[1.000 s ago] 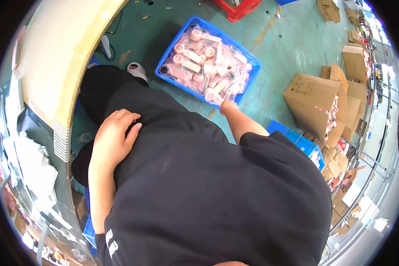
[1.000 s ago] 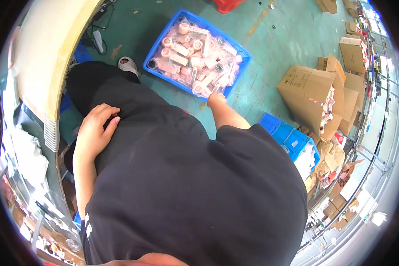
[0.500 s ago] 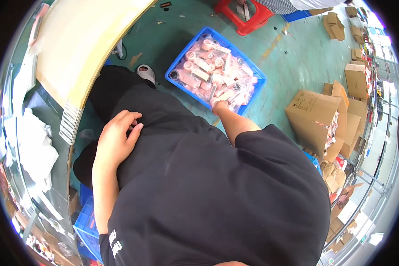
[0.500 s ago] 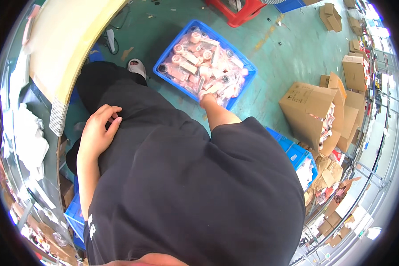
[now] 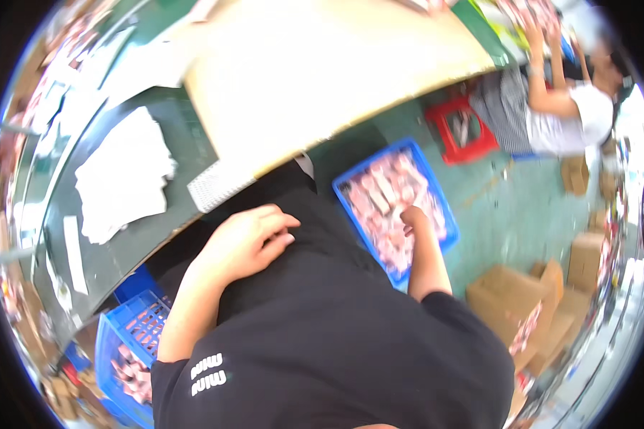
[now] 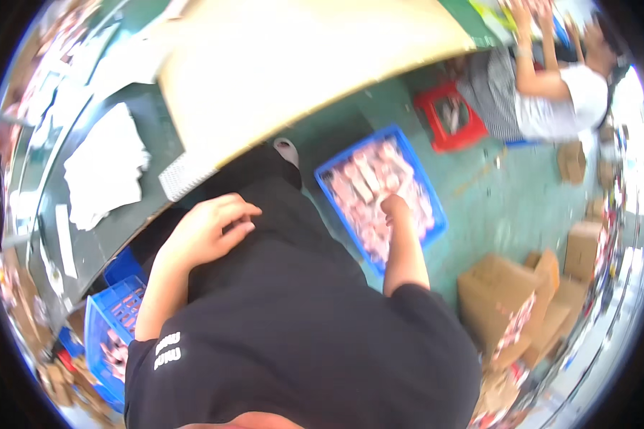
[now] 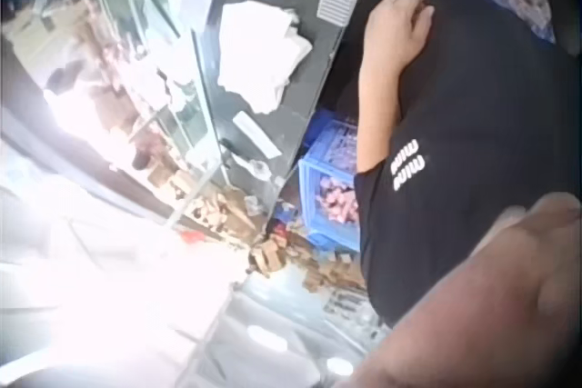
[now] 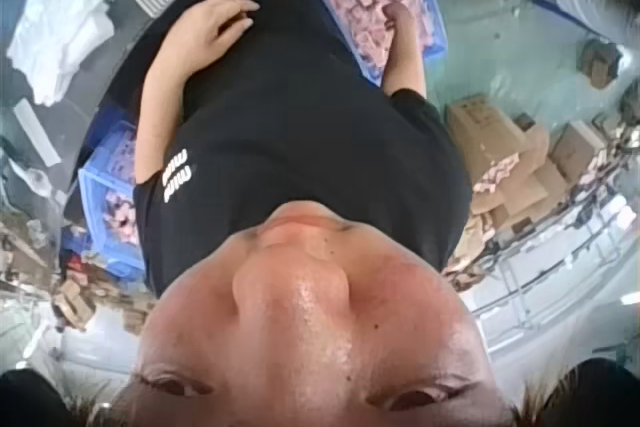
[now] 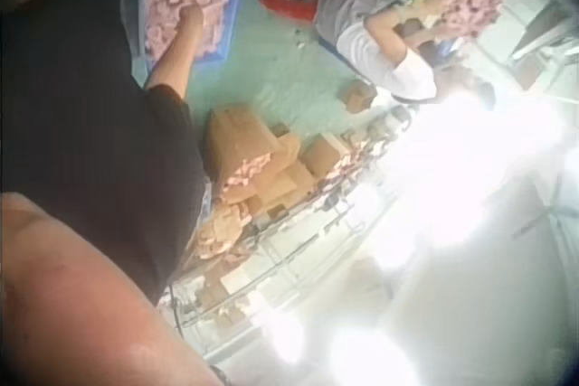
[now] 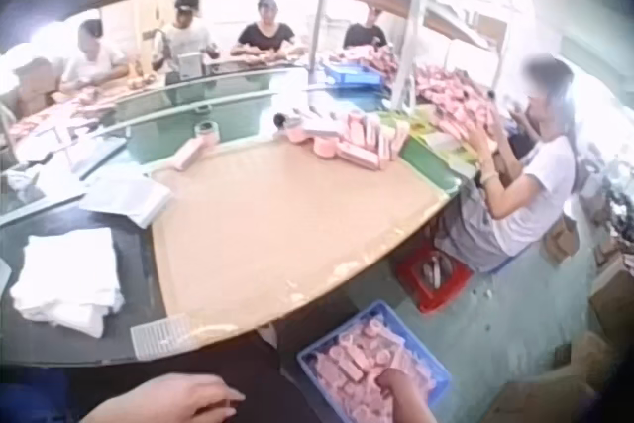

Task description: Place small plastic consumer goods into individual plastic bags at an assembly line station.

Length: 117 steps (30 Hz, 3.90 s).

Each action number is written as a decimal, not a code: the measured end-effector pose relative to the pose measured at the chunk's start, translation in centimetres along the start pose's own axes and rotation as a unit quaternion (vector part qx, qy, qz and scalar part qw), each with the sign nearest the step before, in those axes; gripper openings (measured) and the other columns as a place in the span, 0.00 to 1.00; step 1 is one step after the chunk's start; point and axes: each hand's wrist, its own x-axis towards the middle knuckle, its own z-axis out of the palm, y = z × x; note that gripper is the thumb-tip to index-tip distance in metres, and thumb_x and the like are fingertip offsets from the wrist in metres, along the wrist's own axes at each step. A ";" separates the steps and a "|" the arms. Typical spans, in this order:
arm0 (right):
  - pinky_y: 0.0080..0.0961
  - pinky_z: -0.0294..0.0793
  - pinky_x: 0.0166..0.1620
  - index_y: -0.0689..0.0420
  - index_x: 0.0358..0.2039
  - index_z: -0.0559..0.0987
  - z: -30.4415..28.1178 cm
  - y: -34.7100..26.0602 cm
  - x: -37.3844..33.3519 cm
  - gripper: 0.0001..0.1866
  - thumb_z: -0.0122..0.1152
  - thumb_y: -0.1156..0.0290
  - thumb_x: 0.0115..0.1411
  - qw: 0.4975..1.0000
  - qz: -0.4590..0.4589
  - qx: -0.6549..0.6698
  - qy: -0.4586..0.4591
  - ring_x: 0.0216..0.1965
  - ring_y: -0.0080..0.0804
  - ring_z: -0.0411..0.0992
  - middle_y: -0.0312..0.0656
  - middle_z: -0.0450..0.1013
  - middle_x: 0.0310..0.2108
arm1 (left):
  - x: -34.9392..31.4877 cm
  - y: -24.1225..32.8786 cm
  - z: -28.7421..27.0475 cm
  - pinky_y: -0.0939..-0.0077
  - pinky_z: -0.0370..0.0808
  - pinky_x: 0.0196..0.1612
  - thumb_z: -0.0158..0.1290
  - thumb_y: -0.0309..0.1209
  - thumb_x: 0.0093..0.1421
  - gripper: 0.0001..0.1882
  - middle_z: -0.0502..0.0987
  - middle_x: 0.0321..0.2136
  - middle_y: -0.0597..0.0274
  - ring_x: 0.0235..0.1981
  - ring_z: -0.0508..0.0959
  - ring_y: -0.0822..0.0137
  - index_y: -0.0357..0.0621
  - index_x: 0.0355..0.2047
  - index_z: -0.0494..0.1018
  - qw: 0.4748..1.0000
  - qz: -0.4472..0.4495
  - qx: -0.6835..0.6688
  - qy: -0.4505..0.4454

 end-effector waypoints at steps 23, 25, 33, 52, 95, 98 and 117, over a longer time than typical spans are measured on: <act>0.53 0.74 0.61 0.53 0.69 0.74 -24.5 -51.2 -29.7 0.32 0.65 0.56 0.67 0.507 -0.423 -0.341 0.669 0.61 0.57 0.74 0.54 0.78 0.56 | -9.7 -4.3 -11.0 0.64 0.75 0.41 0.61 0.25 0.62 0.07 0.82 0.34 0.61 0.31 0.82 0.61 0.43 0.40 0.83 0.771 -0.097 0.118 0.618; 0.43 0.76 0.58 0.56 0.69 0.74 -23.7 -49.7 -28.2 0.31 0.67 0.62 0.68 0.468 -0.577 -0.179 0.645 0.58 0.53 0.77 0.51 0.79 0.57 | -7.7 -4.5 -11.9 0.61 0.72 0.46 0.63 0.30 0.61 0.06 0.83 0.34 0.63 0.34 0.83 0.61 0.45 0.38 0.84 0.781 -0.103 0.128 0.603; 0.21 0.75 0.52 0.63 0.66 0.77 -2.9 -38.3 -38.5 0.25 0.66 0.73 0.71 0.673 -0.690 0.263 -0.050 0.49 0.20 0.76 0.35 0.80 0.55 | -3.0 -4.6 -12.8 0.55 0.69 0.53 0.62 0.43 0.62 0.13 0.83 0.30 0.60 0.38 0.84 0.58 0.47 0.31 0.84 0.812 -0.337 0.307 0.365; 0.32 0.78 0.52 0.61 0.62 0.82 7.3 -35.3 -42.5 0.28 0.73 0.73 0.60 0.608 -0.783 0.062 0.121 0.45 0.42 0.80 0.46 0.78 0.46 | -6.3 -6.1 -11.6 0.62 0.74 0.49 0.61 0.34 0.64 0.09 0.86 0.30 0.61 0.31 0.84 0.54 0.44 0.32 0.87 0.752 -0.192 0.014 0.631; 0.35 0.80 0.48 0.60 0.61 0.82 9.9 -35.1 -42.2 0.29 0.75 0.72 0.59 0.536 -0.817 0.049 0.205 0.44 0.44 0.80 0.47 0.77 0.44 | -7.0 -5.5 -11.3 0.64 0.76 0.39 0.64 0.29 0.63 0.05 0.84 0.32 0.58 0.29 0.81 0.59 0.41 0.36 0.85 0.793 -0.041 0.180 0.581; 0.35 0.80 0.48 0.62 0.60 0.82 9.6 -35.1 -43.0 0.29 0.76 0.72 0.58 0.567 -0.804 0.074 0.166 0.44 0.44 0.80 0.47 0.77 0.43 | -6.7 -4.1 -9.0 0.60 0.74 0.45 0.63 0.25 0.61 0.03 0.83 0.33 0.60 0.36 0.82 0.53 0.44 0.35 0.84 0.798 -0.022 0.238 0.554; 0.18 0.61 0.22 0.58 0.45 0.76 10.7 -32.6 -44.7 0.22 0.42 0.53 0.82 0.693 -0.583 0.312 -0.287 0.19 0.17 0.61 0.33 0.70 0.24 | -6.4 -0.9 -3.8 0.63 0.76 0.35 0.66 0.23 0.57 0.05 0.79 0.29 0.60 0.31 0.80 0.56 0.41 0.35 0.83 0.713 0.101 0.096 0.687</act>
